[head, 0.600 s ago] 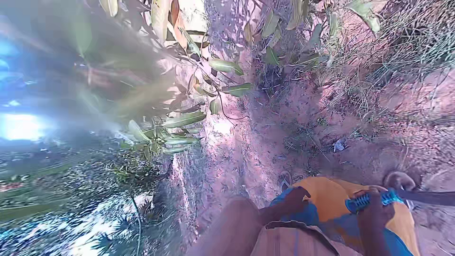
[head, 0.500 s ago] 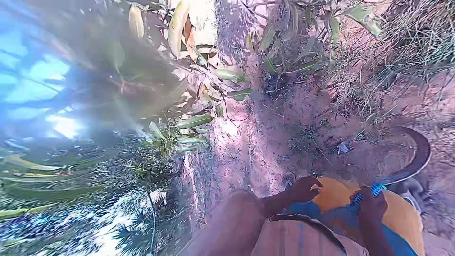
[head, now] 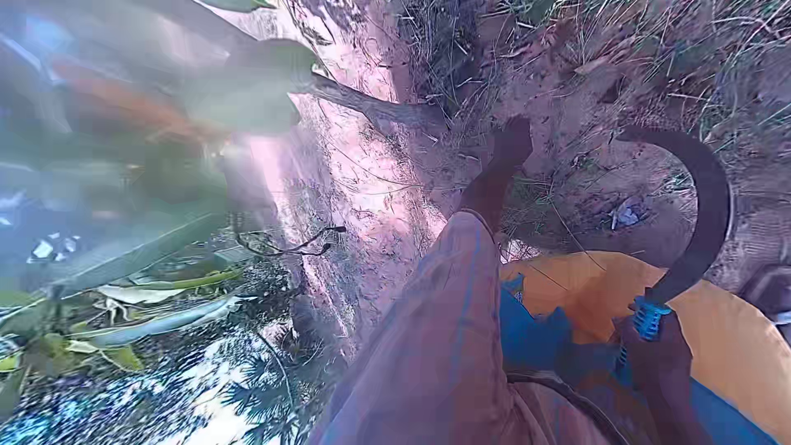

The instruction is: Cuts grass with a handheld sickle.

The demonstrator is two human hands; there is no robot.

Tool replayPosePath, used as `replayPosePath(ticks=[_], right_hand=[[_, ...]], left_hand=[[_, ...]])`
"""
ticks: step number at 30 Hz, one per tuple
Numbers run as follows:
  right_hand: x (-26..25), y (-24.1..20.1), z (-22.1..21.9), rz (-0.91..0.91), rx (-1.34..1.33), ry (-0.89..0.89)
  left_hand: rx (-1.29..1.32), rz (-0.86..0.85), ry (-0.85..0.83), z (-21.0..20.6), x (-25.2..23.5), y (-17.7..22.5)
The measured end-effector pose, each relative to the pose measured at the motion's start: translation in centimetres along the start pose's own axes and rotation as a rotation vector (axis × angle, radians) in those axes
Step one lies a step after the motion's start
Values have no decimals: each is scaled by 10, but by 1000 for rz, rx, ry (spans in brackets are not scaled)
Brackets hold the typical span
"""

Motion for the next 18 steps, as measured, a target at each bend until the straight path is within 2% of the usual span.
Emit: replayPosePath(ticks=[3, 8, 13, 16, 18], right_hand=[[-1, 32, -29, 125, 96, 38], [0, 53, -66, 177, 202, -14], [-41, 5, -83, 308, 236, -64], [-88, -40, -100, 329, 327, -178], [-113, -71, -119, 319, 383, -234]], left_hand=[[-190, 42, 56, 14, -34, -38], [-351, -8, 148, 36, -41, -89], [-176, 148, 158, 42, -4, -140], [-144, 250, 30, 40, 11, -160], [-95, 280, 6, 43, 17, -160]])
Point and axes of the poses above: each hand's wrist, its own x-axis away from the middle knuckle, its own z-axis out of the back of the hand, y = z × x, the point moved 10 cm from there along -x, towards the middle knuckle, and after that the axes turned 6 degrees about -z, right-handed, at the moved point
